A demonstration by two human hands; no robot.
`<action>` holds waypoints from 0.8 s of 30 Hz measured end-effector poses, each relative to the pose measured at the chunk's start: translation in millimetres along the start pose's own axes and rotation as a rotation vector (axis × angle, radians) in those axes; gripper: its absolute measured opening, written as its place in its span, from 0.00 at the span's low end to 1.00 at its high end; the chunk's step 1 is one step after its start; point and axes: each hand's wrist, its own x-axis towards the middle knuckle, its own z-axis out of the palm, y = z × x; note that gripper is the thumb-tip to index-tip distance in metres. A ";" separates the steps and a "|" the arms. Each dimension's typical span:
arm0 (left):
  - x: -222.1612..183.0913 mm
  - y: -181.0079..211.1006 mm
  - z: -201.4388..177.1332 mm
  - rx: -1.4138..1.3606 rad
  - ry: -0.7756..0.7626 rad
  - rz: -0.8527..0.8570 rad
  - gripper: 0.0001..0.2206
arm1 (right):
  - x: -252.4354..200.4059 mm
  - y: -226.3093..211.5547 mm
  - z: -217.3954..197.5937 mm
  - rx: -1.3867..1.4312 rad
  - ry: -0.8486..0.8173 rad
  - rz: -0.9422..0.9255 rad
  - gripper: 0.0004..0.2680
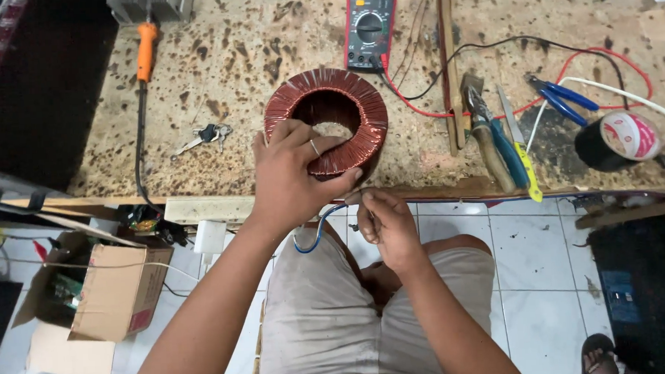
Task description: Winding and insulating a toroidal transformer core for an electronic device.
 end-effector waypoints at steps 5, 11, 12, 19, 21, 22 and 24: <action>1.7 -3.4 2.7 0.033 0.053 0.046 0.16 | -3.3 -4.6 -2.7 -0.117 0.092 0.046 0.15; -0.9 -5.7 7.8 0.024 0.086 0.063 0.16 | -3.6 -2.5 2.7 -0.237 0.113 -0.019 0.11; -1.2 -5.7 8.5 0.016 0.089 0.057 0.16 | -2.2 0.6 0.4 -0.271 0.101 -0.021 0.10; -6.1 -6.0 13.2 -0.089 0.109 0.036 0.23 | -3.0 1.6 6.2 -0.326 0.108 -0.093 0.11; -11.4 -2.3 5.0 -0.161 0.116 0.037 0.32 | -0.1 -3.8 12.6 -0.339 0.124 -0.104 0.10; -15.4 0.1 1.5 -0.236 0.114 0.034 0.40 | -1.1 -5.8 15.5 -0.352 0.147 -0.108 0.10; -31.4 9.5 1.7 -0.276 0.132 -0.023 0.43 | -2.7 -9.7 18.0 -0.338 0.151 -0.099 0.10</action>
